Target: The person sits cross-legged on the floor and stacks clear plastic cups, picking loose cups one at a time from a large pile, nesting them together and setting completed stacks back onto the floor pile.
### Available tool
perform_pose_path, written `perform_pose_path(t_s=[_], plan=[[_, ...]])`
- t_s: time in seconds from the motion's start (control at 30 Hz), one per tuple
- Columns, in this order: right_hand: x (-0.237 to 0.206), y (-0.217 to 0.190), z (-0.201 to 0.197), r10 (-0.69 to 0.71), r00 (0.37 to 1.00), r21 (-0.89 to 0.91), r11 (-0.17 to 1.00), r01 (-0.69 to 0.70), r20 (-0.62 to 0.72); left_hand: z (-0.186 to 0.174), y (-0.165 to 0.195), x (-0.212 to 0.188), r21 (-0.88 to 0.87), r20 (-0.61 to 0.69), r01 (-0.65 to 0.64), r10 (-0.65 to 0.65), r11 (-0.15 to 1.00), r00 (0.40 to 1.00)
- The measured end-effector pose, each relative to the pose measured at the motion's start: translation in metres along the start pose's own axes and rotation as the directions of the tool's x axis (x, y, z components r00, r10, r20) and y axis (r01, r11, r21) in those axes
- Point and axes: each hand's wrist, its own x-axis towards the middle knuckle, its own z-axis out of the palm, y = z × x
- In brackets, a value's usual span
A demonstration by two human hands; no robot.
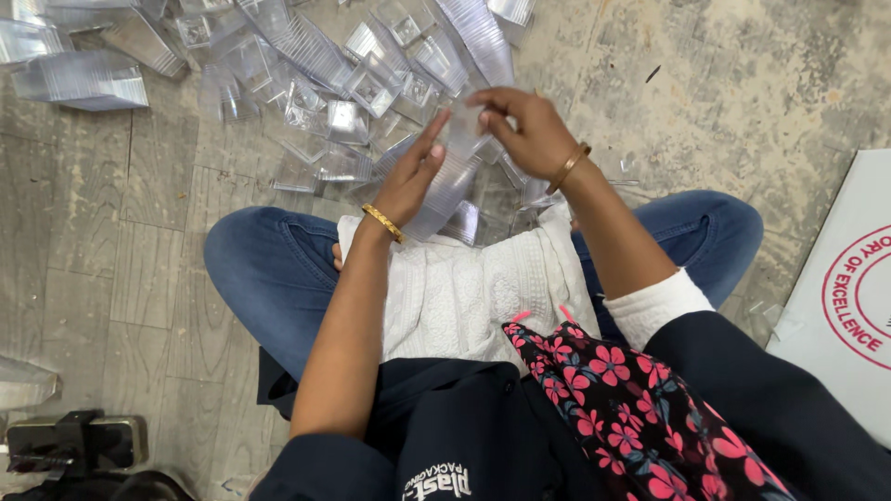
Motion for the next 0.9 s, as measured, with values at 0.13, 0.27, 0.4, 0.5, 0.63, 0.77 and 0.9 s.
perform_pose_path(t_s=[0.13,0.27,0.4,0.5,0.63,0.77,0.9], plan=[[-0.004,-0.008,0.005,-0.027,0.989,0.089,0.996,0.014,0.146,0.000,-0.003,0.003,0.155,-0.004,0.089,-0.090,0.984,0.996],[-0.014,0.004,0.003,0.017,1.000,0.474,0.880,-0.027,0.025,0.000,0.006,0.007,0.004,-0.017,0.076,-0.076,0.997,0.997],[-0.039,0.011,0.031,0.167,0.986,0.696,0.707,-0.126,0.009,0.000,0.021,0.008,-0.238,-0.137,0.051,-0.085,0.970,0.987],[-0.065,0.011,0.071,0.000,0.976,0.755,0.633,-0.168,0.217,0.006,0.030,0.013,-0.283,-0.259,-0.075,-0.001,0.956,0.966],[-0.076,0.010,0.090,0.044,0.990,0.825,0.549,-0.135,0.133,0.007,0.036,0.008,-0.236,-0.354,-0.117,0.027,0.965,0.935],[-0.076,-0.009,0.082,0.101,0.995,0.622,0.780,-0.065,-0.024,0.009,0.036,0.009,-0.294,-0.362,-0.133,0.018,0.947,0.932],[-0.095,-0.048,0.072,-0.085,0.988,0.290,0.950,0.120,-0.130,0.011,0.028,0.009,-0.510,-0.380,-0.157,-0.058,0.846,0.923]])
